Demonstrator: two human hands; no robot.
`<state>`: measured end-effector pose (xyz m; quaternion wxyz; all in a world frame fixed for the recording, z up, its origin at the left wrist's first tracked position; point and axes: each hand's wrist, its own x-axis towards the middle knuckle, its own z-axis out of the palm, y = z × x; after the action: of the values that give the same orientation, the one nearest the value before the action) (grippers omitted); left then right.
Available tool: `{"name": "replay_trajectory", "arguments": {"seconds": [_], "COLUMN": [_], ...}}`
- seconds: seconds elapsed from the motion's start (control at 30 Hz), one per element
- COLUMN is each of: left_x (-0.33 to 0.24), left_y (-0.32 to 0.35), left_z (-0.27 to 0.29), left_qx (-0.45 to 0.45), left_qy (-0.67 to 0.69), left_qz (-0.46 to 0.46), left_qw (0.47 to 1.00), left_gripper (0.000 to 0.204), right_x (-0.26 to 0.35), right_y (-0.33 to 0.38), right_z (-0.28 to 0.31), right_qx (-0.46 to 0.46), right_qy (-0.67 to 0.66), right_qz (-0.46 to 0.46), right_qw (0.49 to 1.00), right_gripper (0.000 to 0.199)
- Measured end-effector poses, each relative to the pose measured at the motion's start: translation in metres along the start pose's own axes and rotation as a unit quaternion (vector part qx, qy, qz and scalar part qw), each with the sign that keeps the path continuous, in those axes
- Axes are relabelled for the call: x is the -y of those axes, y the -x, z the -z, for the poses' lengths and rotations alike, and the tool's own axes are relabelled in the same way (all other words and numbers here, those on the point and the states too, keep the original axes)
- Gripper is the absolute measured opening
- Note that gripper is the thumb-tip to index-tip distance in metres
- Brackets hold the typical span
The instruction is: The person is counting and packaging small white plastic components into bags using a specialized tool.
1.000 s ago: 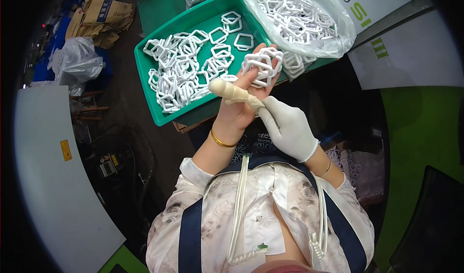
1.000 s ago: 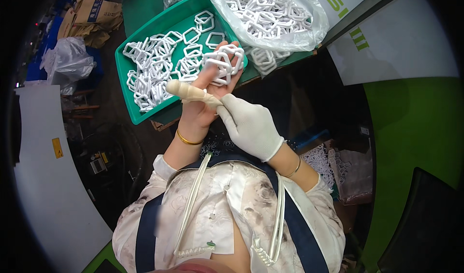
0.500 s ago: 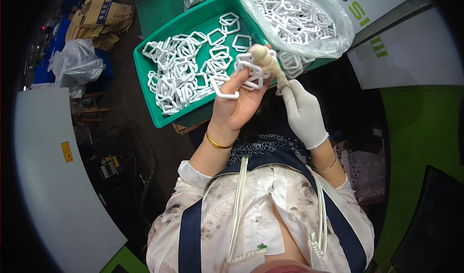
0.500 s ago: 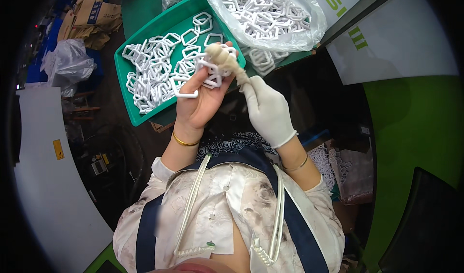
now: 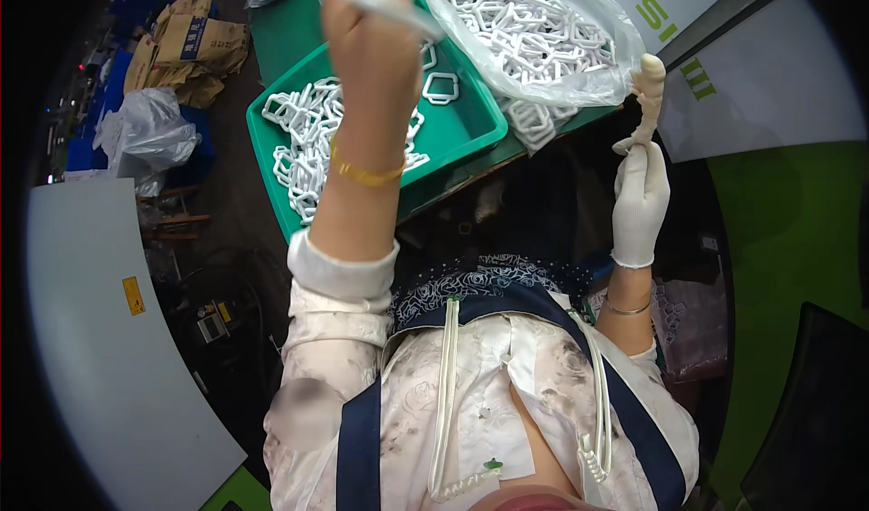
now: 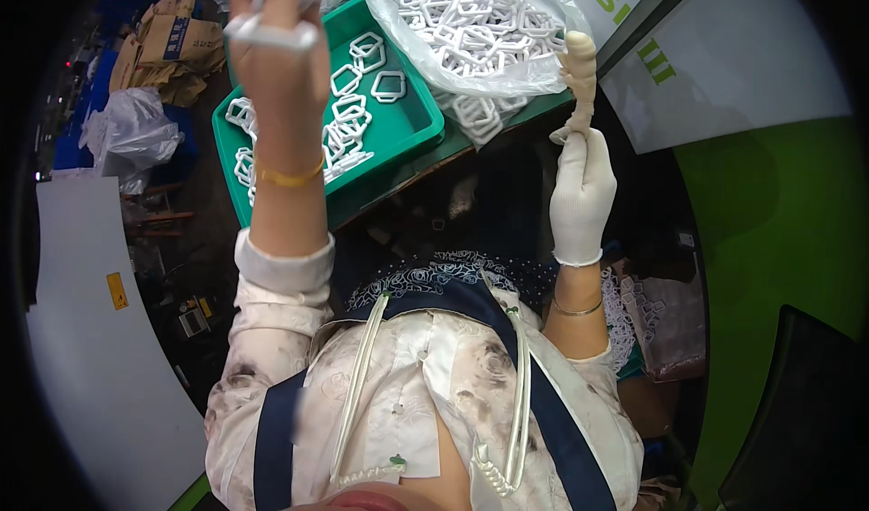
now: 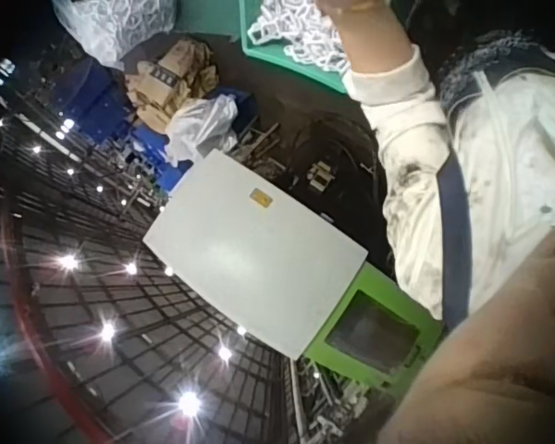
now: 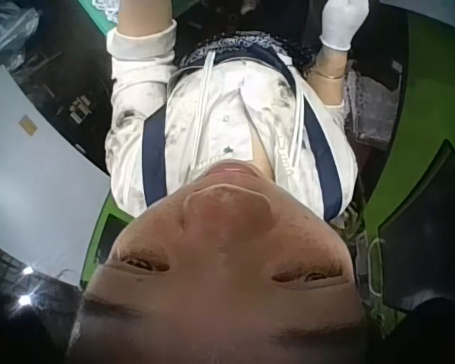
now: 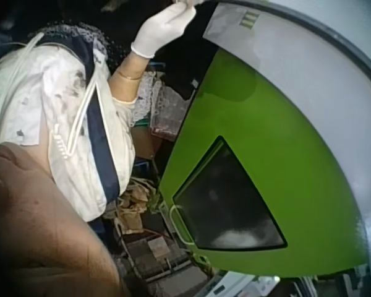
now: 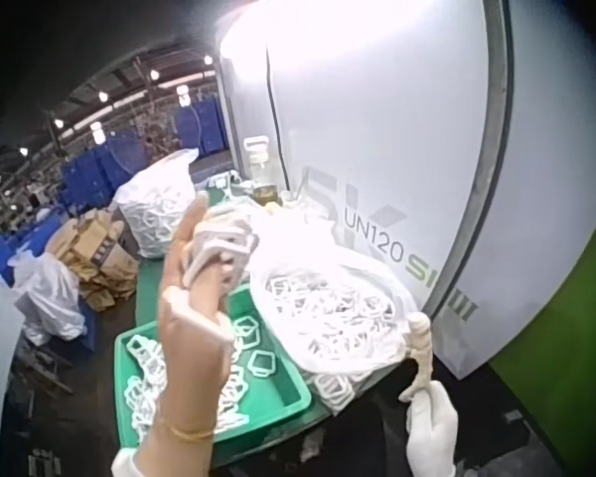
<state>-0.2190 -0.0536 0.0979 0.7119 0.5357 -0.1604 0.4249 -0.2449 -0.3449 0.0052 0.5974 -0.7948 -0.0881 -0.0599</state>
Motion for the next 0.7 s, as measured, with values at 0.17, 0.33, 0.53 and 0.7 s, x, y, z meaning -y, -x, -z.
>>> {"name": "replay_trajectory", "arguments": {"seconds": [0.17,0.33,0.53,0.7], "left_x": [0.086,0.083,0.021,0.044], "left_y": [0.019,0.023,-0.026,-0.016], "left_z": [0.012,0.045,0.037,0.108], "left_qx": [0.22,0.212,0.186,0.367], "left_qy": [-0.448,-0.454,-0.479,-0.681], "left_qz": [-0.029,-0.189,0.204,0.235], "left_qw": [0.866,0.844,0.833,0.588], "left_gripper": [0.079,0.08,0.06,0.021], "right_x": [-0.004,-0.004,-0.007,-0.002], "right_y": [0.005,0.008,0.002,0.003], "right_z": [0.0,0.005,0.001,-0.003], "right_qx": [0.006,-0.006,0.009,0.013], "right_qy": [-0.007,0.0,-0.014,0.0], "right_qz": [-0.014,-0.032,-0.033,-0.028], "right_qw": [1.0,0.999,0.999,1.0], "right_gripper": [0.026,0.027,0.028,0.026]}}
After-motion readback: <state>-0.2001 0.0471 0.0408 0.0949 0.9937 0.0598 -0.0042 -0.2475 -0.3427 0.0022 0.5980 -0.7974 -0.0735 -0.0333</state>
